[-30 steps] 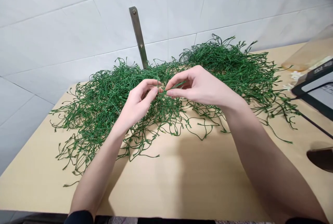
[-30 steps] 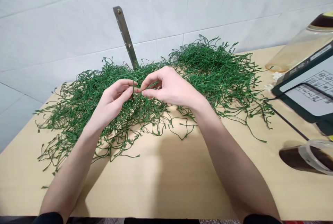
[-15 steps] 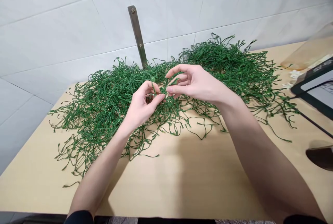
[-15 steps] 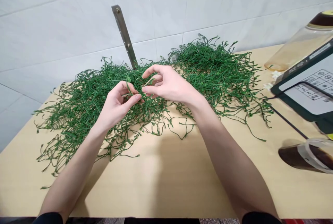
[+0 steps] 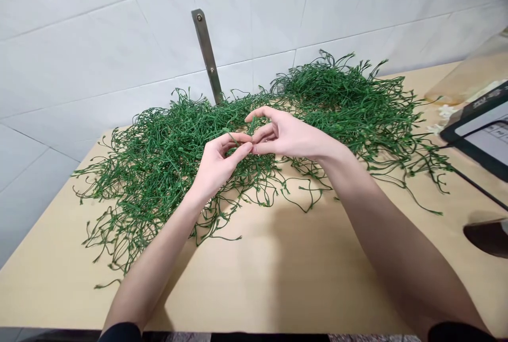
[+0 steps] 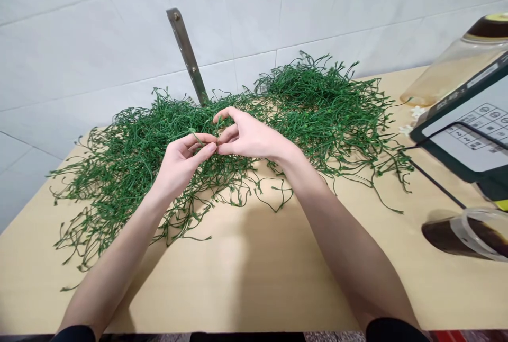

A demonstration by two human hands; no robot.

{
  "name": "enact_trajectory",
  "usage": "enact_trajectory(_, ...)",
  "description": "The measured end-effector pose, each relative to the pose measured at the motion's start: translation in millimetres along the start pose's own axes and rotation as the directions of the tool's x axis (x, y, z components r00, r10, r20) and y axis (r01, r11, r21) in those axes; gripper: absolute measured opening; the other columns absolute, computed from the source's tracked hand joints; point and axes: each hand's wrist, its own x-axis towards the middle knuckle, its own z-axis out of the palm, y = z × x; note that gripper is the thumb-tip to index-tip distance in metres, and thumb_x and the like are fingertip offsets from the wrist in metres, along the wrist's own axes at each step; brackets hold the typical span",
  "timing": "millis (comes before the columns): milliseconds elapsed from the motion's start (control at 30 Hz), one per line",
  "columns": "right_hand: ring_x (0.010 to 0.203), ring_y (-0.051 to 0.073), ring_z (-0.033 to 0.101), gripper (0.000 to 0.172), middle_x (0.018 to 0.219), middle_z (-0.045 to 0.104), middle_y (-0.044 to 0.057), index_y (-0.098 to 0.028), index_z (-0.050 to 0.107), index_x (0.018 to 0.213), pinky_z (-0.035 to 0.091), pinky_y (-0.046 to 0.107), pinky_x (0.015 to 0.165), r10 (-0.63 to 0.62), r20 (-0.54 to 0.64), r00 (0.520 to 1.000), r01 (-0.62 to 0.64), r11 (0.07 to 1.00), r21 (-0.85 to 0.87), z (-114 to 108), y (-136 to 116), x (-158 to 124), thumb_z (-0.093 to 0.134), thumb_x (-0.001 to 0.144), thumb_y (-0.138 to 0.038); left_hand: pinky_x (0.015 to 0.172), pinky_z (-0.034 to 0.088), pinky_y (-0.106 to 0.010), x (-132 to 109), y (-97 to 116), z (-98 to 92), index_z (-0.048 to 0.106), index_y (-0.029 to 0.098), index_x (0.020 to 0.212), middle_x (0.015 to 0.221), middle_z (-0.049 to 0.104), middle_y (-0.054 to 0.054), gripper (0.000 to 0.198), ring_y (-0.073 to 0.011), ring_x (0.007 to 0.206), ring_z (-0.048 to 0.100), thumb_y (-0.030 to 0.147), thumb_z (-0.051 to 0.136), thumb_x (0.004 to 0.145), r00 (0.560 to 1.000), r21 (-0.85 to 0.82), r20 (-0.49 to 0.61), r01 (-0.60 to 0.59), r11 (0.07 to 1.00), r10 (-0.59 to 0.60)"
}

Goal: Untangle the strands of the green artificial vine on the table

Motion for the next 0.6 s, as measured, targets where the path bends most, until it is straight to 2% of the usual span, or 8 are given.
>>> enact_trajectory(233, 0.068, 0.016, 0.062, 0.053, 0.077, 0.066, 0.000, -0.020, 0.040, 0.118, 0.042, 0.026, 0.054, -0.037, -0.025, 0.999, 0.035, 0.997, -0.066, 0.8, 2.6, -0.4, 0.068, 0.073, -0.018, 0.081, 0.049, -0.029, 1.0, -2.8, -2.3, 0.069, 0.015, 0.093, 0.097, 0.072, -0.006, 0.019, -0.0160, 0.085, 0.064, 0.027, 0.069, 0.078, 1.000, 0.064, -0.020, 0.025, 0.998, -0.024)
enact_trajectory(467, 0.084, 0.020, 0.063, 0.066, 0.086, 0.066, 0.002, -0.020, 0.035, 0.126, 0.050, 0.035, 0.071, -0.121, 0.067, 0.990, 0.128, 0.985, -0.114, -1.0, 0.9, -1.6, 0.070, 0.070, -0.023, 0.085, 0.050, -0.029, 2.6, -2.1, -4.0, 0.069, 0.014, 0.094, 0.104, 0.071, -0.007, 0.020, -0.0174, 0.092, 0.065, 0.028, 0.068, 0.079, 0.999, 0.037, -0.035, 0.017, 0.999, -0.016)
enact_trajectory(600, 0.079, 0.018, 0.063, 0.070, 0.080, 0.063, 0.000, -0.020, 0.034, 0.130, 0.050, 0.033, 0.070, -0.110, 0.043, 0.993, 0.115, 0.986, -0.125, 2.6, 1.7, 0.4, 0.070, 0.069, -0.020, 0.082, 0.052, -0.029, 2.1, -0.8, -4.2, 0.069, 0.014, 0.098, 0.107, 0.071, -0.009, 0.025, -0.0180, 0.091, 0.066, 0.030, 0.069, 0.078, 0.999, 0.043, -0.032, 0.018, 0.999, -0.017)
